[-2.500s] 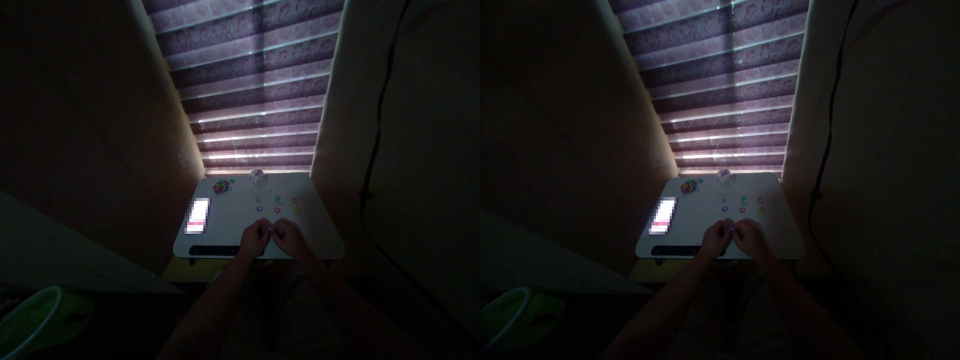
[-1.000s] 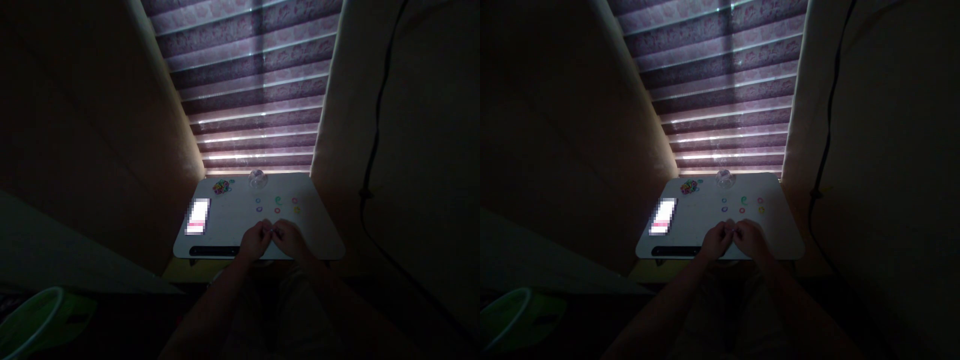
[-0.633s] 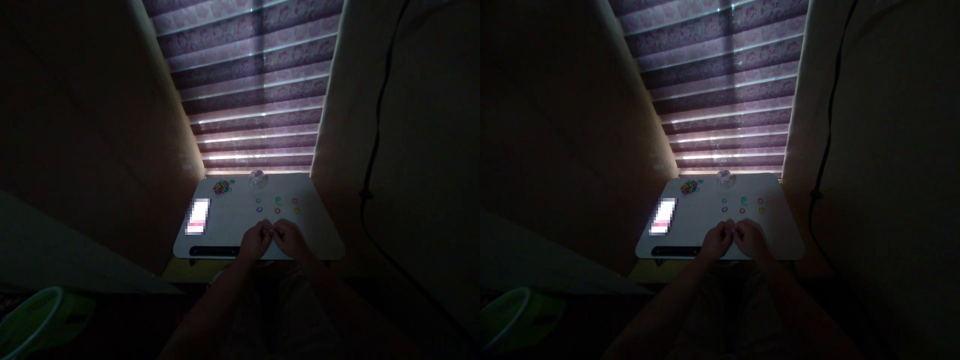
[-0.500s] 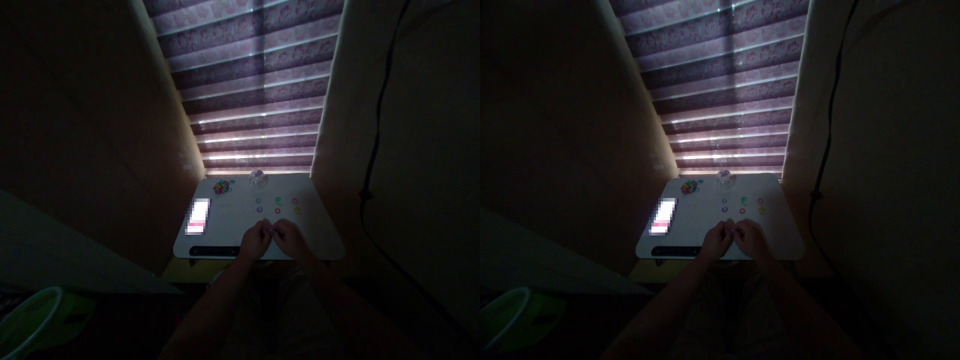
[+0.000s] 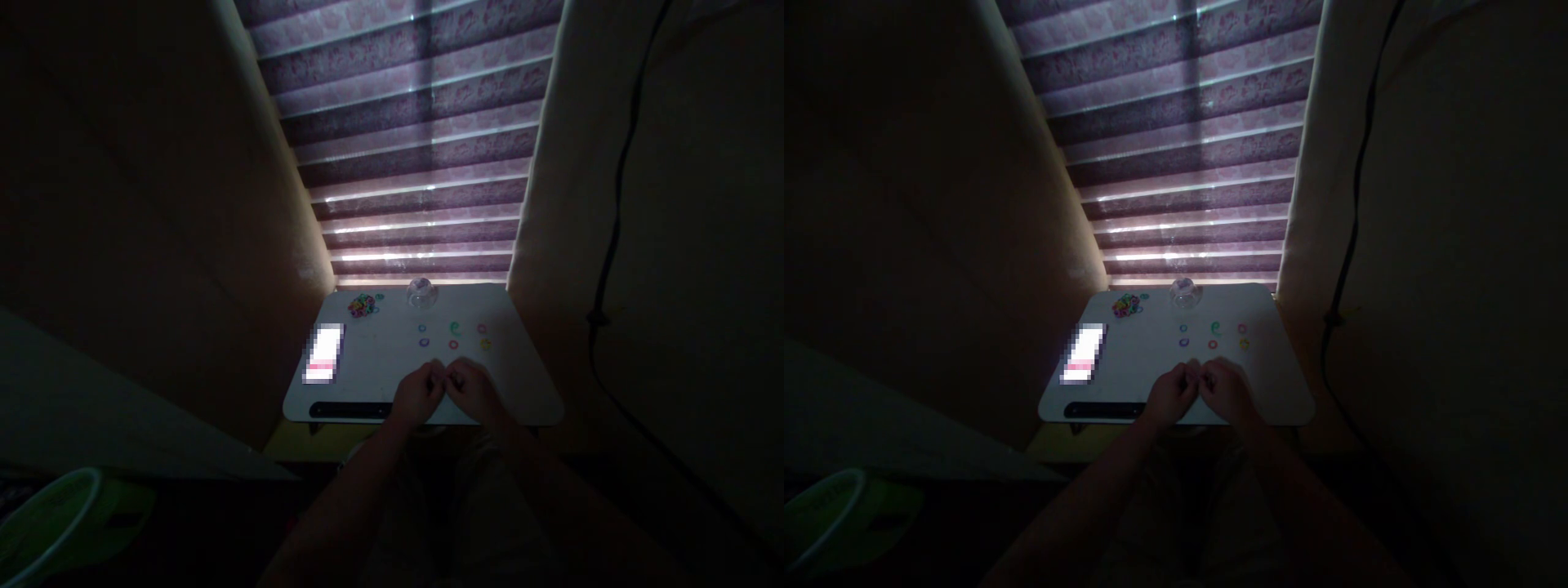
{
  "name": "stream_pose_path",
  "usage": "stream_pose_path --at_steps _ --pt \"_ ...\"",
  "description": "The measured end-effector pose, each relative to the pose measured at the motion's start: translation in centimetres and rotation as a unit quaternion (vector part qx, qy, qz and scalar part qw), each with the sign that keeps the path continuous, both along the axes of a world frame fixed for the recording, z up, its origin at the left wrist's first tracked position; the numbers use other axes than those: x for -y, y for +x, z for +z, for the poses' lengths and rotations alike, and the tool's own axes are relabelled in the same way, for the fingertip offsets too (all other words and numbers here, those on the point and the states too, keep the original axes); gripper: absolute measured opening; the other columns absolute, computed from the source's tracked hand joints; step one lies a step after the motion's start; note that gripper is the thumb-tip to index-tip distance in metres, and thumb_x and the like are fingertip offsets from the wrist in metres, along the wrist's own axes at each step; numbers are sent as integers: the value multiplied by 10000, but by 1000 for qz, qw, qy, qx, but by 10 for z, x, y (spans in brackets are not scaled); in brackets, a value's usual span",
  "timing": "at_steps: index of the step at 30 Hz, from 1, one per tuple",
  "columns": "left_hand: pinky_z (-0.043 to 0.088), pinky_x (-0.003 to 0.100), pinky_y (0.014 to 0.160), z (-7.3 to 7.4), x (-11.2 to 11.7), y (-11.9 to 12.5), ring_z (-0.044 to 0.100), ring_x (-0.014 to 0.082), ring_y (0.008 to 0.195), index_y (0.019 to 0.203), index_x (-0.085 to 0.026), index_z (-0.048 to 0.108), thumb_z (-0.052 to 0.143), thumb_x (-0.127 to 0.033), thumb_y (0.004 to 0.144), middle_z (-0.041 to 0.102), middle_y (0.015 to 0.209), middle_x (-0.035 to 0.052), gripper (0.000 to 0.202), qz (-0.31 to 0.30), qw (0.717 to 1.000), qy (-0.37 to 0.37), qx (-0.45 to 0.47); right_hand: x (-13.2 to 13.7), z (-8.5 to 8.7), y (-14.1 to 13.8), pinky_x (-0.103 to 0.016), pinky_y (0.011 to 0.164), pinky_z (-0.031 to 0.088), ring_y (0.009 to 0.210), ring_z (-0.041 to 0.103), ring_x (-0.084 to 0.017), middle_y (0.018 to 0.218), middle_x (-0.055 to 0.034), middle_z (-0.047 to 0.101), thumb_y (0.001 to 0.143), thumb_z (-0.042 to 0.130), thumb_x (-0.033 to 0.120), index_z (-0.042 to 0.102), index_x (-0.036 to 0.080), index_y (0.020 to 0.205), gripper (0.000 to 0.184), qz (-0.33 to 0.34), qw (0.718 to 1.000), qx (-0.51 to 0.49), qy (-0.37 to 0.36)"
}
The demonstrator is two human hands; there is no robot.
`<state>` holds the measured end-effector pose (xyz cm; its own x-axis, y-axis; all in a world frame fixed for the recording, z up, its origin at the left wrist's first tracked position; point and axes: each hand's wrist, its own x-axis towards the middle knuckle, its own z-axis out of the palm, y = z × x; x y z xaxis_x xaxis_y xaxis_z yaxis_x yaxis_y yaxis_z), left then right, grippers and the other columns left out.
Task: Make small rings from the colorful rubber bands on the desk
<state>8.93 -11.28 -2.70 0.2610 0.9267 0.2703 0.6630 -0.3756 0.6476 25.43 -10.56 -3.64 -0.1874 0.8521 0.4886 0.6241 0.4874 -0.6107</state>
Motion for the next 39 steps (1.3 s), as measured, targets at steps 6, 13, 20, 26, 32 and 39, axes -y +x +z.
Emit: stream_pose_path --at_steps 6,13,20,26,32,39 --pt "389 234 634 5 2 0 574 135 686 934 -199 602 551 -289 879 659 795 1 117 -11 1000 -8 10 0 -1 0 -250 577 330 611 474 -137 670 5 533 744 578 151 567 203 727 56 -4 1000 9 9" --pt "393 219 622 6 2 1 555 118 649 958 -201 611 597 -249 827 632 755 -20 140 -13 999 -12 27 -1 -1 0 -252 591 339 635 482 -146 689 -4 550 756 573 168 572 207 747 40 -14 1000 18 13" --pt "405 215 637 2 0 4 552 115 650 905 -189 648 595 -219 824 640 740 -13 101 10 999 4 49 -1 -2 1 -253 606 344 635 482 -141 681 3 527 742 590 162 556 203 714 60 -14 1000 21 17" --pt "401 217 628 2 0 3 540 115 629 892 -178 643 599 -239 833 640 716 -11 95 26 998 -8 55 0 -1 1 -255 608 347 644 487 -143 697 -2 540 775 594 182 565 202 732 56 -11 1000 19 20" --pt "385 214 609 1 0 1 544 110 628 888 -184 632 594 -260 843 635 721 -17 96 17 997 3 70 0 0 0 -257 589 337 613 478 -139 666 3 531 774 595 193 557 203 716 71 -16 1000 20 14" --pt "365 223 593 -1 -1 2 514 113 610 841 -182 597 602 -292 838 611 701 -17 110 25 998 1 54 1 0 0 -257 589 348 607 492 -138 665 8 550 753 591 178 571 206 750 34 -4 1000 5 6"
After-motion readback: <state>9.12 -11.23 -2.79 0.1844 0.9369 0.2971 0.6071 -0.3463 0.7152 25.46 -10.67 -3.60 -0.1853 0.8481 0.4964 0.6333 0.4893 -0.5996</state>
